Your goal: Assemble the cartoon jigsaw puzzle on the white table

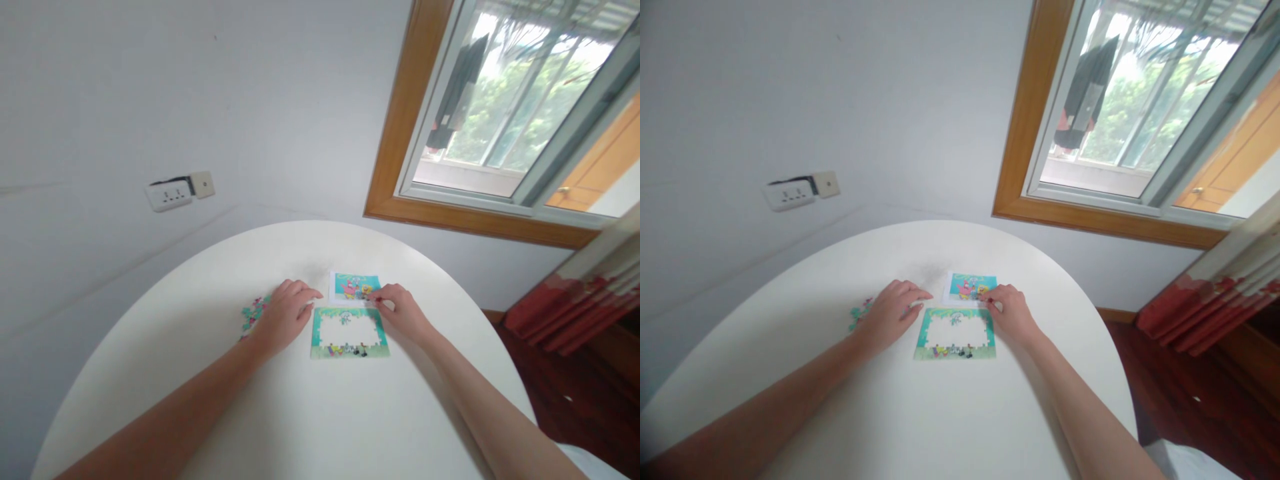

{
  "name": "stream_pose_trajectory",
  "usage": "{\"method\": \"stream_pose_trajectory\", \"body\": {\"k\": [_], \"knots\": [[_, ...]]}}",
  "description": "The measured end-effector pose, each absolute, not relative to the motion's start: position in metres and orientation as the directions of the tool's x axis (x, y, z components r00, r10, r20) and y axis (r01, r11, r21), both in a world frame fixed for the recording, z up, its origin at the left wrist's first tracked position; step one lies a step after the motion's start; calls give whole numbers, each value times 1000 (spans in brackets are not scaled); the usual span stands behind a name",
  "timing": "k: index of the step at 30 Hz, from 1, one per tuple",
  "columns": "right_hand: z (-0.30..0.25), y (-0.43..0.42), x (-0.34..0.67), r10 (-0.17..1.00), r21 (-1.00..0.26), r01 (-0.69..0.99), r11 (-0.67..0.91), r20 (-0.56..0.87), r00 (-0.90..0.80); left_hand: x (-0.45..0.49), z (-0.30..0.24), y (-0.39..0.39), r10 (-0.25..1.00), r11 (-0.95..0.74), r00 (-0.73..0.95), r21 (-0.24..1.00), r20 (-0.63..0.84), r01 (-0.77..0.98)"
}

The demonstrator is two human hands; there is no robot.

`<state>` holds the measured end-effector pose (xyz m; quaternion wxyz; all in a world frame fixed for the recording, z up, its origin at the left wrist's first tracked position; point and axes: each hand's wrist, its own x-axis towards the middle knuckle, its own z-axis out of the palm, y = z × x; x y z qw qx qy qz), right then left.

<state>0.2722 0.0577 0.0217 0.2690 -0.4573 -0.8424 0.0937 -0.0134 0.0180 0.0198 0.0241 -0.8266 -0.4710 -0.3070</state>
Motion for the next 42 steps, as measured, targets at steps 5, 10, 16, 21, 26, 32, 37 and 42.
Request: {"method": "stream_pose_trajectory", "body": {"k": [5, 10, 16, 21, 26, 32, 37, 42], "knots": [[28, 39, 256, 721, -310, 654, 690, 370, -585, -8, 20, 12, 754, -600, 451, 223, 477, 768], [31, 27, 245, 680, -249, 635, 732, 320, -659, -5, 19, 8, 713, -680, 558, 225, 423, 698], [28, 34, 248, 742, -316, 673, 669, 351, -572, 1, 19, 1, 699, -700, 602, 196, 386, 687], [25, 38, 249, 764, -333, 694, 639, 375, -525, 7, 19, -3, 715, -678, 594, 159, 368, 717], [25, 39, 250, 782, -337, 713, 615, 374, -498, 3, 19, 2, 737, -623, 483, 200, 472, 756], [26, 42, 253, 808, -357, 732, 580, 368, -461, -14, 15, 18, 749, -492, 265, 242, 607, 836], [24, 44, 255, 824, -369, 744, 557, 358, -439, -24, 19, 21, 755, -439, 223, 222, 617, 871], [23, 47, 259, 831, -353, 762, 543, 358, -426, -44, 40, 25, 808, -375, 216, 195, 548, 906]]}}
